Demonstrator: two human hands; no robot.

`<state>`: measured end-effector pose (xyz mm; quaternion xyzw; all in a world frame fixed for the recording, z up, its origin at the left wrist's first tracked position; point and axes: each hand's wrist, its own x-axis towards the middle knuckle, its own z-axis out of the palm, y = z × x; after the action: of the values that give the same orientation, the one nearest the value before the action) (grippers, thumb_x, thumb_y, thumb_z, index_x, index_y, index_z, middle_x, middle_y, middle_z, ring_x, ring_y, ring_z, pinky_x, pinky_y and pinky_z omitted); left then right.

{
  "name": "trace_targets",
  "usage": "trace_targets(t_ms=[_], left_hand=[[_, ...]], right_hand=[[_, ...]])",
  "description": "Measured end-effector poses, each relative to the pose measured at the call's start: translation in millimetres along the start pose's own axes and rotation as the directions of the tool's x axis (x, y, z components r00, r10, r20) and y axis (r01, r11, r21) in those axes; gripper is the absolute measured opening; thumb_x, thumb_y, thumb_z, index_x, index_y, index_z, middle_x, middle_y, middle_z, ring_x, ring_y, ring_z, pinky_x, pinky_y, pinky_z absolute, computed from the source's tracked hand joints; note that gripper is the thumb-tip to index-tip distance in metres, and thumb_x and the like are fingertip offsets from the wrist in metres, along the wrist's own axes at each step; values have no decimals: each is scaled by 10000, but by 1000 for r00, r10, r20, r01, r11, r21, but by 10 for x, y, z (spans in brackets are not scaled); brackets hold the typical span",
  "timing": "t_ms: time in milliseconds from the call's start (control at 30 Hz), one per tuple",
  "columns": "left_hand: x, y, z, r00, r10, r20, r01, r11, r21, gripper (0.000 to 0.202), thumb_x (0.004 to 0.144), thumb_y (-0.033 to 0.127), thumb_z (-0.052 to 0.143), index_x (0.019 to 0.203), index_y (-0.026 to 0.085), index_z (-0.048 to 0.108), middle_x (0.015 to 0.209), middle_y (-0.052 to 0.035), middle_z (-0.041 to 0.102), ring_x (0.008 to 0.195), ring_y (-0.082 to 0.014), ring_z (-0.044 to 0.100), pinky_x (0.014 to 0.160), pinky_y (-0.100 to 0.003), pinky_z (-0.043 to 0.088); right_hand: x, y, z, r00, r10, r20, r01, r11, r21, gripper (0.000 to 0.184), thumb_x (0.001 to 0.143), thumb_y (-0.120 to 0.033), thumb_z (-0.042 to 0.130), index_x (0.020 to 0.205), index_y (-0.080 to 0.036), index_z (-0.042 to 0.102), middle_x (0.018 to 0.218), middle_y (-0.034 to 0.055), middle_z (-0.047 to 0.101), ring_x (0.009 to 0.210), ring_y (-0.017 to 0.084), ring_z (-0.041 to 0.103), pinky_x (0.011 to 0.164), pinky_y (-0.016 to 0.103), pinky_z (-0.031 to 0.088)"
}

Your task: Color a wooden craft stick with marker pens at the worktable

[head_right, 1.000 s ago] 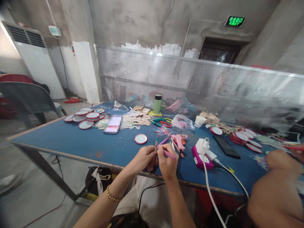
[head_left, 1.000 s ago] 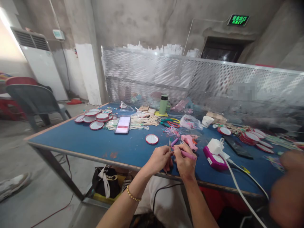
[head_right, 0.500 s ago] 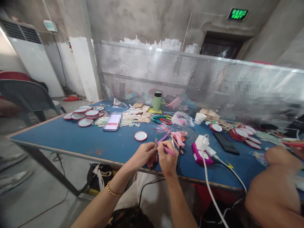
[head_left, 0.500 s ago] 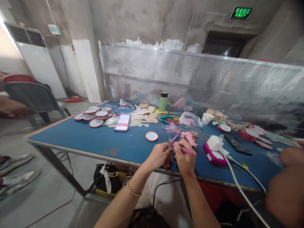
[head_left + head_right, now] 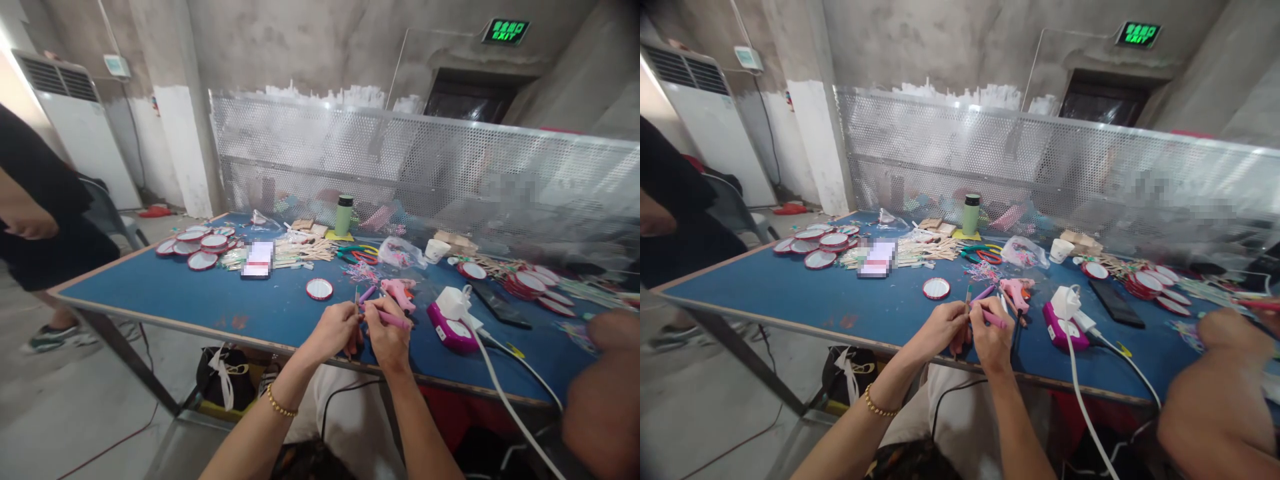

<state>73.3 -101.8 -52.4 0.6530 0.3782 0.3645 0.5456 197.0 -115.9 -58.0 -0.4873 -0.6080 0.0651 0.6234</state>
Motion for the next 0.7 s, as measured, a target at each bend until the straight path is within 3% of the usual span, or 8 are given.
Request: trace_targets(t_ms=[700], left_hand=[[-9,44,7,1000,-18,-8,18,1000,10,234,884,204,431,654,201,470,457,42,527,349,-101,494,357,-181,375]], right_hand=[[-7,14,8,1000,2,-28,-2,1000,3,230,858,-310,571,650,-213,590,566,-13,606,537,156,573,535,268,462]])
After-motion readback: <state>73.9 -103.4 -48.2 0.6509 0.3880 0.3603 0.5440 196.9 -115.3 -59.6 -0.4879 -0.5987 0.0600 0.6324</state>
